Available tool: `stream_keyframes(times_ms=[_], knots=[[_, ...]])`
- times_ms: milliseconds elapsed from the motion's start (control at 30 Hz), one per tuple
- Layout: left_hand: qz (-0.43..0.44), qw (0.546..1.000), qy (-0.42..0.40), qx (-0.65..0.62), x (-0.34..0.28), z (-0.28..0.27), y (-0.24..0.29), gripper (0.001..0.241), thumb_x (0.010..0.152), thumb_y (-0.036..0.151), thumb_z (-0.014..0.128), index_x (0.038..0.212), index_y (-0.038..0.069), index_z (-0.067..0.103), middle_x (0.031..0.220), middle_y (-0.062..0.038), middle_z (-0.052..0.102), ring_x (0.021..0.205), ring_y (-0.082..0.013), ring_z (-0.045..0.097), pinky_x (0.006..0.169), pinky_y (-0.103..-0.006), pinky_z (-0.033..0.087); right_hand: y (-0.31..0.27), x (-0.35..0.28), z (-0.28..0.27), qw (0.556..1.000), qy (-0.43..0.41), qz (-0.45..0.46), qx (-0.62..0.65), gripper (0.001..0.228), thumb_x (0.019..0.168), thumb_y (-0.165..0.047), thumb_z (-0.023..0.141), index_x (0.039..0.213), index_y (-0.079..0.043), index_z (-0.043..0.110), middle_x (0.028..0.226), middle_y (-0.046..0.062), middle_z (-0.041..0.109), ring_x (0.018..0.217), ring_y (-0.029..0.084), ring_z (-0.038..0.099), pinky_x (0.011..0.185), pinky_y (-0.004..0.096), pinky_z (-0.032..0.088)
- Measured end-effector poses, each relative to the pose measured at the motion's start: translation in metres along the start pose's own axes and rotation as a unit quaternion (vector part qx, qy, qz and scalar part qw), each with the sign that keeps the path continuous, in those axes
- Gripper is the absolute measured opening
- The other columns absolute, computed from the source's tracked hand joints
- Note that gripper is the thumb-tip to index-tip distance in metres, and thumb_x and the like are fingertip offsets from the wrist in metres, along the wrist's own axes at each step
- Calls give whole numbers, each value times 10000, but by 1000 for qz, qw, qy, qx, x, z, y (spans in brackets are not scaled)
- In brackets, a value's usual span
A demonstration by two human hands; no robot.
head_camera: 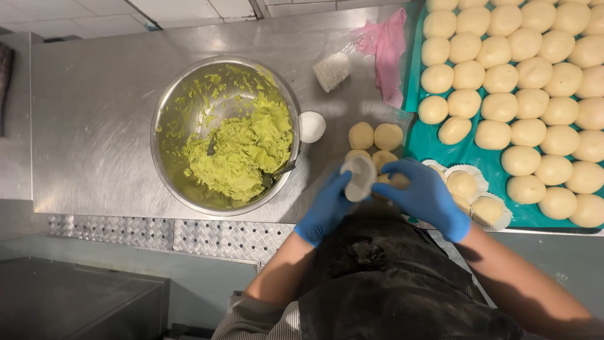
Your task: Filling dough balls with a green paste and placing them into paper liners.
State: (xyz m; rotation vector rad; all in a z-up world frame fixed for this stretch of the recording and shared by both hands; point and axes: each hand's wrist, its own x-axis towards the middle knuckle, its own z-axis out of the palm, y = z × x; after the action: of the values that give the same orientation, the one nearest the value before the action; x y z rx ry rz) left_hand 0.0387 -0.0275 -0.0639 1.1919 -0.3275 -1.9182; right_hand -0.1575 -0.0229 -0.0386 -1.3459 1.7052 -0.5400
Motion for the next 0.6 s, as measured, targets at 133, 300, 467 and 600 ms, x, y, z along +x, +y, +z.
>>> stream_keyframes(times_ms=[133, 300, 467, 600], knots=[[14, 985, -69, 157, -16, 10, 5, 594, 1072, 344, 524, 1590, 84, 396, 1474, -222, 537, 1398, -369, 494, 1168, -539, 403, -15, 15, 12, 984, -13, -67, -167, 342, 886, -390, 753, 870, -55, 683, 824, 132, 681, 893, 357, 681, 835, 472, 544], [129, 961, -62, 235, -30, 7, 7, 654, 1002, 212, 670, 1590, 103, 407, 1561, -255, 446, 1491, -405, 368, 1227, -568, 299, -6, 20, 20, 962, -75, -136, -226, 320, 994, -311, 615, 738, -120, 615, 702, 73, 668, 807, 326, 707, 720, 370, 573], [114, 963, -16, 245, -3, -32, -28, 441, 968, 255, 747, 1396, 191, 662, 1389, -115, 649, 1385, -237, 535, 1171, -440, 417, -21, 17, 14, 967, -145, -113, -175, 270, 1006, -283, 582, 850, -77, 659, 786, 151, 716, 881, 413, 711, 775, 457, 589], [106, 968, 30, 227, -3, -39, -16, 437, 961, 215, 737, 1383, 138, 652, 1395, -169, 606, 1359, -302, 531, 1201, -507, 385, 9, 39, 26, 970, -83, -95, -208, 253, 998, -319, 607, 869, -110, 669, 775, 122, 682, 834, 352, 718, 739, 442, 568]])
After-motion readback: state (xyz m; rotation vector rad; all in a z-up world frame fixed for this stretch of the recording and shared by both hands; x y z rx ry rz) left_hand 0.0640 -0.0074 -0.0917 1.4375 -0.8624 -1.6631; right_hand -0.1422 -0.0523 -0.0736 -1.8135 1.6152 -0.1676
